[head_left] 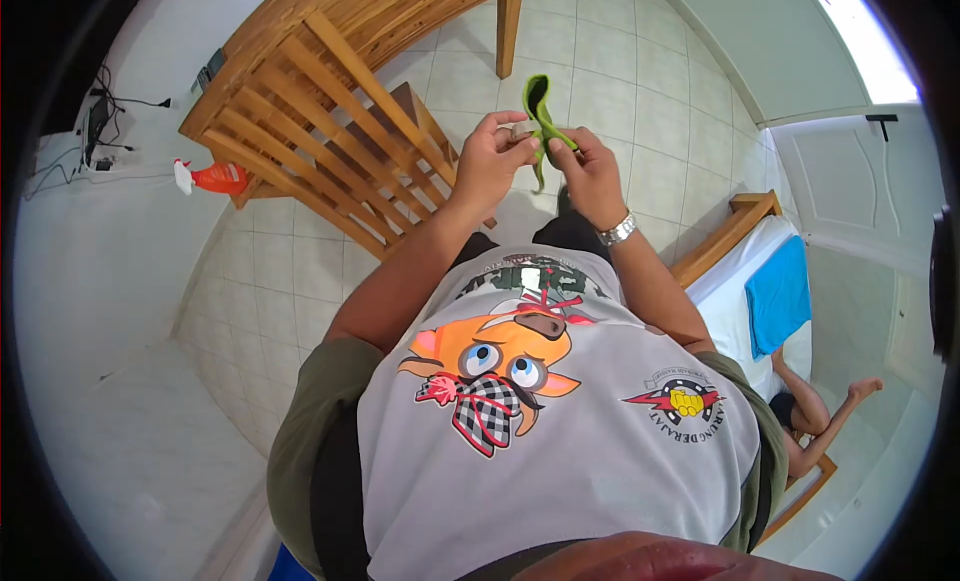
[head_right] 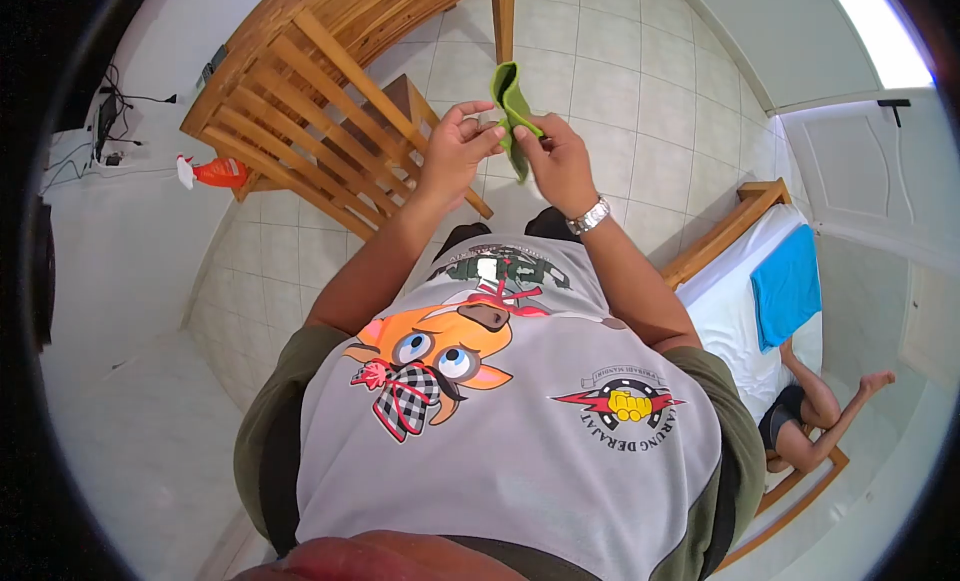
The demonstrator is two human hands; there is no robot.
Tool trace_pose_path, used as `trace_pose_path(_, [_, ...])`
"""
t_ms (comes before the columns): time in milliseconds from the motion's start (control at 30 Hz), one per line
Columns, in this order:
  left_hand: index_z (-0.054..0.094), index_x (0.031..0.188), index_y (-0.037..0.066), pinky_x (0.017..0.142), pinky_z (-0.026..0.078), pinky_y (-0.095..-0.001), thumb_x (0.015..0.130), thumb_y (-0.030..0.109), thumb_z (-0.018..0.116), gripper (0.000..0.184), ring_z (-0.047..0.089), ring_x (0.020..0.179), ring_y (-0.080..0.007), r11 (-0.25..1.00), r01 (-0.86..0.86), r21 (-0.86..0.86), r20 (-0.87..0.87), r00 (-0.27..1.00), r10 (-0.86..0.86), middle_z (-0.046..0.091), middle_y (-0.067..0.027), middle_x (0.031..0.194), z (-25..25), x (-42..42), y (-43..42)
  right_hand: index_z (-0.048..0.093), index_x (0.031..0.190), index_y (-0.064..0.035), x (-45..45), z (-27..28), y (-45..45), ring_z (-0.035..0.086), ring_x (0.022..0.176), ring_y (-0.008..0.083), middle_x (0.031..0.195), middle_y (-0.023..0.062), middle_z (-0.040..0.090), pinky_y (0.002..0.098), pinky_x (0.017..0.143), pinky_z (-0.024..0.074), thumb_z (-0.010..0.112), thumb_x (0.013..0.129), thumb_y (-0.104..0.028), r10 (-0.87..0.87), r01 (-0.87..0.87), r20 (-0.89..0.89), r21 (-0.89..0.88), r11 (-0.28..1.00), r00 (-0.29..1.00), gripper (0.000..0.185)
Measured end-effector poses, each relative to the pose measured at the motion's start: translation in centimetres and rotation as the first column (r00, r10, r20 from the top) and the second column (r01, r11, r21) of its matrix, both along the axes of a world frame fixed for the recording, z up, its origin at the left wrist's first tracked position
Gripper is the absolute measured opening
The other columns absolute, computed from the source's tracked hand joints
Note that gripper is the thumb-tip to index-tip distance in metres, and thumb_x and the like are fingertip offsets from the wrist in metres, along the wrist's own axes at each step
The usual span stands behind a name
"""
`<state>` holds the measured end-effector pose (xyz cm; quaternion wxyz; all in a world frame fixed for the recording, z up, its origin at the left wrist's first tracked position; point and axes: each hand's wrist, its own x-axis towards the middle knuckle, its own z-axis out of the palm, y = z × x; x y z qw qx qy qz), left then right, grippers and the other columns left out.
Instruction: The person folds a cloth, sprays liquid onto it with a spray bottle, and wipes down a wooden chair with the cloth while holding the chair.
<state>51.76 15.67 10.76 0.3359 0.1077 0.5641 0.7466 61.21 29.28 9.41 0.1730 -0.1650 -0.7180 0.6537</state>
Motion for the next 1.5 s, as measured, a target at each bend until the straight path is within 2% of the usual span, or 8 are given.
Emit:
trace_pose_path(133, [0.047, 0.120, -0.003, 0.078, 0.057, -0.0260, 0.090, 0.003, 0.063, 0.034, 0.064, 0.087, -0.0141, 0.992, -0.123, 0.033, 0.100, 0.988, 0.119, 0.062, -0.0075, 0.093, 0.4, -1.5, 5.4, 0.061, 0.123, -0.0028, -2.6, -0.2, 4.9, 0.051, 0.074, 0.0178, 0.080, 0.0079, 0.052, 0.0272, 0.064, 0.0418, 0.053, 0.097, -0.010, 0.156, -0.099, -0.118, 0.389, 0.916, 0.981, 0.028])
trace_pose_path(400, [0.051, 0.113, 0.001, 0.069, 0.056, -0.0245, 0.085, 0.005, 0.068, 0.033, 0.063, 0.078, -0.0119, 0.947, -0.217, -0.237, 0.154, 0.954, 0.257, 0.062, -0.0052, 0.086, 0.0, -5.4, 16.7, 0.053, 0.133, -0.0046, -7.5, -0.1, 19.0, 0.050, 0.078, 0.0269, 0.084, 0.0134, 0.048, 0.0356, 0.068, 0.0441, 0.055, 0.090, -0.005, 0.492, -0.443, -0.035, 0.385, 0.810, 0.870, 0.043])
trace_pose_path(567, [0.051, 0.115, 0.004, 0.073, 0.057, -0.0246, 0.087, 0.005, 0.067, 0.033, 0.063, 0.081, -0.0115, 0.939, -0.273, -0.206, 0.189, 0.931, 0.312, 0.063, -0.0047, 0.086, 1.4, -6.5, 21.6, 0.065, 0.100, -0.0013, -10.4, 0.6, 24.5, 0.059, 0.075, 0.0296, 0.080, 0.0151, 0.058, 0.0360, 0.067, 0.0469, 0.063, 0.085, -0.004, 0.442, -0.404, -0.048, 0.325, 0.855, 0.896, 0.015])
trace_pose_path(1167, [0.047, 0.123, -0.001, 0.083, 0.056, -0.0277, 0.092, 0.006, 0.059, 0.035, 0.065, 0.094, -0.0164, 0.958, -0.286, -0.019, 0.294, 0.914, 0.279, 0.065, -0.0122, 0.100, 4.0, -12.5, 25.4, 0.065, 0.112, -0.0027, -17.6, 5.0, 29.2, 0.056, 0.088, 0.0264, 0.091, 0.0134, 0.058, 0.0344, 0.076, 0.0457, 0.059, 0.084, 0.000, 0.562, -0.470, -0.065, 0.475, 0.744, 0.824, 0.029])
trace_pose_path(1267, [0.043, 0.132, -0.001, 0.088, 0.052, -0.0264, 0.093, 0.003, 0.055, 0.041, 0.065, 0.092, -0.0159, 0.973, -0.229, 0.005, 0.147, 0.963, 0.226, 0.066, -0.0088, 0.098, 4.1, -14.5, 23.4, 0.064, 0.112, -0.0026, -20.4, 3.7, 28.4, 0.056, 0.087, 0.0288, 0.094, 0.0146, 0.056, 0.0347, 0.076, 0.0472, 0.059, 0.082, 0.002, 0.575, -0.498, -0.019, 0.475, 0.725, 0.818, 0.031])
trace_pose_path(1367, [0.042, 0.140, 0.008, 0.098, 0.044, -0.0338, 0.087, 0.006, 0.061, 0.056, 0.059, 0.108, -0.0228, 0.970, -0.102, -0.220, -0.126, 0.989, 0.075, 0.062, -0.0112, 0.113, 5.3, -17.8, 19.7, 0.065, 0.109, -0.0032, -24.0, 4.4, 27.3, 0.056, 0.088, 0.0273, 0.095, 0.0136, 0.055, 0.0331, 0.080, 0.0463, 0.056, 0.082, 0.005, 0.627, -0.533, -0.054, 0.473, 0.701, 0.777, 0.029])
trace_pose_path(1433, [0.045, 0.141, 0.020, 0.106, 0.035, -0.0409, 0.079, 0.016, 0.072, 0.067, 0.044, 0.126, -0.0298, 0.638, -0.342, -0.690, -0.611, 0.748, -0.259, 0.048, -0.0135, 0.134, 5.1, -21.2, 17.0, 0.067, 0.108, -0.0049, -26.6, 5.7, 26.2, 0.053, 0.087, 0.0242, 0.093, 0.0102, 0.054, 0.0311, 0.077, 0.0446, 0.052, 0.083, 0.009, 0.688, -0.566, -0.149, 0.461, 0.684, 0.710, 0.032])
trace_pose_path(1500, [0.046, 0.140, 0.023, 0.108, 0.032, -0.0433, 0.075, 0.021, 0.076, 0.071, 0.038, 0.130, -0.0321, 0.707, -0.273, -0.652, -0.647, 0.686, -0.332, 0.041, -0.0143, 0.139, 1.5, -25.2, 14.4, 0.067, 0.107, -0.0045, -29.2, 7.9, 25.5, 0.053, 0.088, 0.0242, 0.093, 0.0102, 0.054, 0.0315, 0.078, 0.0448, 0.051, 0.082, 0.010, 0.743, -0.631, -0.094, 0.465, 0.621, 0.662, 0.033])
